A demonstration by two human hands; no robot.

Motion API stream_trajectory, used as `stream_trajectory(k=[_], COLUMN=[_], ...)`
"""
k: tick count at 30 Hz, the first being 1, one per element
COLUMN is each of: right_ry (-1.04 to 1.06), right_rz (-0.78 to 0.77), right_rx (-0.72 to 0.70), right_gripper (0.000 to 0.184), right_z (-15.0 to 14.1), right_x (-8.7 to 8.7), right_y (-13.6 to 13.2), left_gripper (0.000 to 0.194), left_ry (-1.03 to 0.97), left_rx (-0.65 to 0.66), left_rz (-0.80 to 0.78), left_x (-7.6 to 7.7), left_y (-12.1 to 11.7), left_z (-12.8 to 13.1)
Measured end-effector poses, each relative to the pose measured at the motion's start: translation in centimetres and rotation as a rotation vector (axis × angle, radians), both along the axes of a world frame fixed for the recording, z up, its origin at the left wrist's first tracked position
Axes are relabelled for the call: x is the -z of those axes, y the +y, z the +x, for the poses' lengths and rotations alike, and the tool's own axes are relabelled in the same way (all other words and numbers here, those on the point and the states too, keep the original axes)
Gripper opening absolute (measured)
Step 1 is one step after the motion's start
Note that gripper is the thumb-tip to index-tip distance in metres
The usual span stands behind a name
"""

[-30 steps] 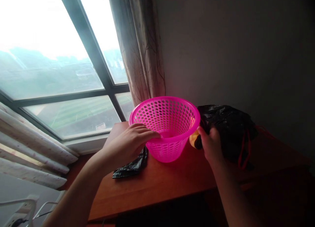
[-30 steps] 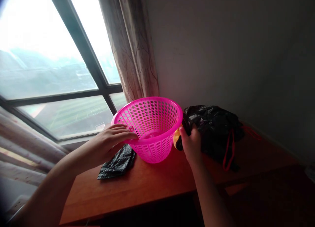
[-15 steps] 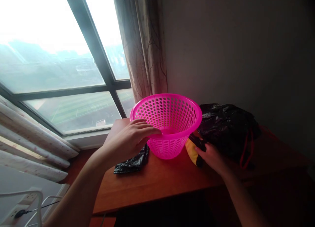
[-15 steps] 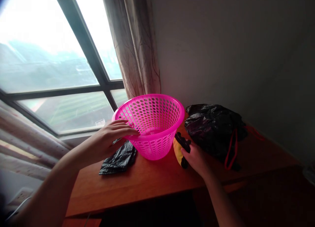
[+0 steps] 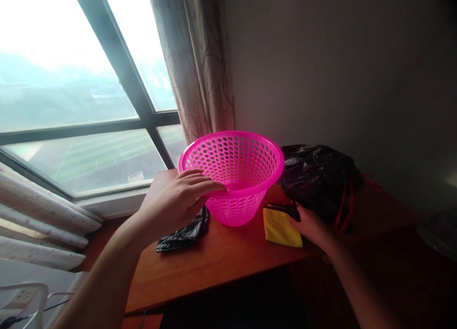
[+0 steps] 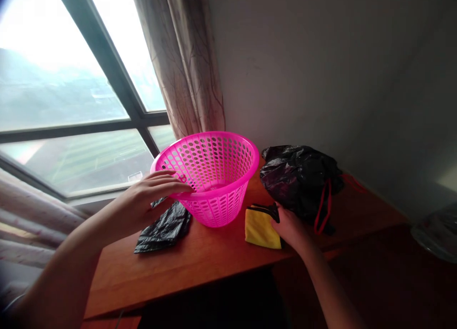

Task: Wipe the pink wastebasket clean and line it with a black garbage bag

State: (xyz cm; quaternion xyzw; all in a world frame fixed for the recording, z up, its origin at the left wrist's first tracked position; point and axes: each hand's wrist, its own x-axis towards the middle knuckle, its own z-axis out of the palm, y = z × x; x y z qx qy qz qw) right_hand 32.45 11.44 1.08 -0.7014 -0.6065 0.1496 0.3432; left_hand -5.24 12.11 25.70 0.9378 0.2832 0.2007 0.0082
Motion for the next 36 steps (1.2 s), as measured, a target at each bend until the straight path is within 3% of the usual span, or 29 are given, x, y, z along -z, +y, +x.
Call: stream_trajectory(k=[4, 8, 14, 21, 28, 31, 36], right_ry=[-0.357, -0.479, -0.411, -0.327, -0.121, -0.085, -0.2], right_rz=[-0.041, 0.006, 0.153, -0.012, 0.024, 0.086, 0.134], right_rx=[-0.013, 0.001, 0.012, -0.208, -0.354, -0.309, -0.206], right_gripper=[0.049, 0.047, 0.031, 0.029, 0.019, 0.016, 0.02], right_z=[-0.3, -0.7, -1.3, -1.5, -1.6, -1.2, -1.1], right_x=[0.0, -0.1, -0.9, -1.2, -1.7, -1.7, -0.5], right_y=[0.7, 0.9, 0.8, 2.2, 2.0, 2.0, 2.5], left_gripper=[0.035, 0.035, 0.03, 0.03, 0.031, 0.03, 0.031], left_ry=[-0.014, -0.035, -0.041, -0.024, -0.023, -0.023, -0.014], left_rx=[-0.008, -0.008, -0.012, -0.004, -0.002, -0.001, 0.003], left_rz=[0.002, 0.008, 0.018, 0.017, 0.02, 0.019, 0.021], left_x=[0.0, -0.1, -0.2, -0.1, 0.0, 0.0, 0.0], left_y=[-0.1, -0.4, -0.8, -0.8, -0.7, -0.7, -0.7], left_z=[0.2, 0.5, 0.6, 0.6, 0.5, 0.6, 0.6])
